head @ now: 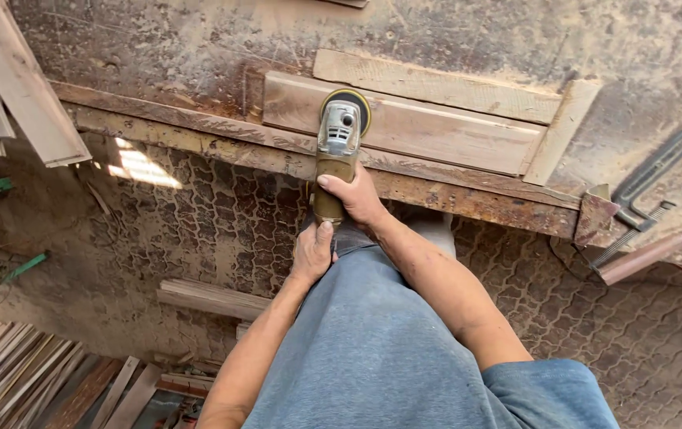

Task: The recorder applies glue to wooden planks and then uses an electric angle grinder to sand them down.

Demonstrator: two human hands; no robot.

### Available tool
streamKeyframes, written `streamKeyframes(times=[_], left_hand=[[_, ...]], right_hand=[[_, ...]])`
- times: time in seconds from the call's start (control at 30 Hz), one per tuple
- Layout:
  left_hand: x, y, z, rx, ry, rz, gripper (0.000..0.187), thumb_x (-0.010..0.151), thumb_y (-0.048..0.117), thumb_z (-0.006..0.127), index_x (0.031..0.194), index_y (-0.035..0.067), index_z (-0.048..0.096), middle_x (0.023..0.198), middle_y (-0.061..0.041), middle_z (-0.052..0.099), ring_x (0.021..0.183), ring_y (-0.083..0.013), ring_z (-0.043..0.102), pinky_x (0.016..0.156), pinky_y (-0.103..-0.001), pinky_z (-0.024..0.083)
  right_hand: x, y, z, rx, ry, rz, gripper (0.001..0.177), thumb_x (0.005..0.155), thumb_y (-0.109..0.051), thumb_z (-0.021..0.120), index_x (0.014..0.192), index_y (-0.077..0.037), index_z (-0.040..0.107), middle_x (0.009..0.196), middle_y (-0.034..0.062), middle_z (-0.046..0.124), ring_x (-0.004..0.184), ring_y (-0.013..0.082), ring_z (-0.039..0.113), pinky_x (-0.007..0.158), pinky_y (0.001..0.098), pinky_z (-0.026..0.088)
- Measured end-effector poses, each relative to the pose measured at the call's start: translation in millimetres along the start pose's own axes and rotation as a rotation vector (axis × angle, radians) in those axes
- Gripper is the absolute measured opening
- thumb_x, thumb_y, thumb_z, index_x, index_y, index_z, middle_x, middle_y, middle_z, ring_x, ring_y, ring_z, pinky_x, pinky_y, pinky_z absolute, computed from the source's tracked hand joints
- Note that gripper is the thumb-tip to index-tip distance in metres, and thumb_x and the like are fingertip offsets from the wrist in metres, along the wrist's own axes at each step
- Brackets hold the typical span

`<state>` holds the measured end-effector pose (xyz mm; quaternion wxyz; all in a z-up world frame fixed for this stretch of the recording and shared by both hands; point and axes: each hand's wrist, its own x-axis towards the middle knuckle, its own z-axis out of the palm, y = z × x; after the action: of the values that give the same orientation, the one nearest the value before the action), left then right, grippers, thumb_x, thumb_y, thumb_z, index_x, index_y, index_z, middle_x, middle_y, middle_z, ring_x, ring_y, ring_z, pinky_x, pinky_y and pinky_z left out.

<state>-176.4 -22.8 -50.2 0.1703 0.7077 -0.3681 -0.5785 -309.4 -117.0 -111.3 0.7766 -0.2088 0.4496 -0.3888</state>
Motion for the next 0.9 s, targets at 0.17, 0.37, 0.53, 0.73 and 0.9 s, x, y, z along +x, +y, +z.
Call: streamKeyframes(times=[0.17,0.37,0.53,0.73,0.9], left_hand=[[0,2,12,0.074,-0.037,0.025,0.073,0.099,0.068,0.039,0.110,0.001,0.065,0.072,-0.007,0.062,0.050,-0.0171,0.065,0.053,-0.033,0.053],[14,-26,41,0.226,-0.064,0.077,0.073,0.099,0.068,0.040,0.103,0.000,0.067,0.072,-0.015,0.064,0.061,-0.0276,0.067,0.060,-0.041,0.052],[26,-4,73,0.413,-0.082,0.216,0.074,0.101,0.067,0.043,0.097,-0.003,0.067,0.081,-0.026,0.066,0.080,-0.0435,0.066,0.073,-0.049,0.051],[40,23,117,0.442,-0.229,0.280,0.070,0.097,0.065,0.046,0.096,-0.001,0.068,0.088,-0.029,0.069,0.088,-0.0471,0.068,0.076,-0.051,0.053],[42,50,132,0.564,-0.343,0.176,0.072,0.091,0.069,0.052,0.098,0.000,0.072,0.096,-0.030,0.071,0.097,-0.0473,0.068,0.080,-0.054,0.054]], right_hand=[[-11,2,-18,0.092,0.046,0.031,0.048,0.085,-0.025,0.080,0.121,-0.001,0.058,0.100,0.0079,0.068,0.087,0.0162,0.066,0.078,0.0328,0.058],[-41,-28,-46,0.214,0.044,0.007,0.045,0.088,-0.022,0.078,0.122,-0.001,0.055,0.100,0.0098,0.068,0.084,0.0199,0.070,0.076,0.0364,0.060],[-61,-42,-87,0.350,0.045,-0.020,0.040,0.089,-0.021,0.074,0.118,-0.003,0.054,0.093,0.0126,0.067,0.077,0.0250,0.071,0.068,0.0404,0.062],[-94,-44,-138,0.376,0.157,-0.120,0.037,0.090,-0.024,0.073,0.113,0.001,0.060,0.095,0.0128,0.069,0.085,0.0270,0.073,0.078,0.0425,0.063],[-99,-36,-164,0.411,0.225,-0.163,0.039,0.092,-0.029,0.071,0.114,0.001,0.061,0.099,0.0161,0.070,0.088,0.0297,0.072,0.084,0.0464,0.062]])
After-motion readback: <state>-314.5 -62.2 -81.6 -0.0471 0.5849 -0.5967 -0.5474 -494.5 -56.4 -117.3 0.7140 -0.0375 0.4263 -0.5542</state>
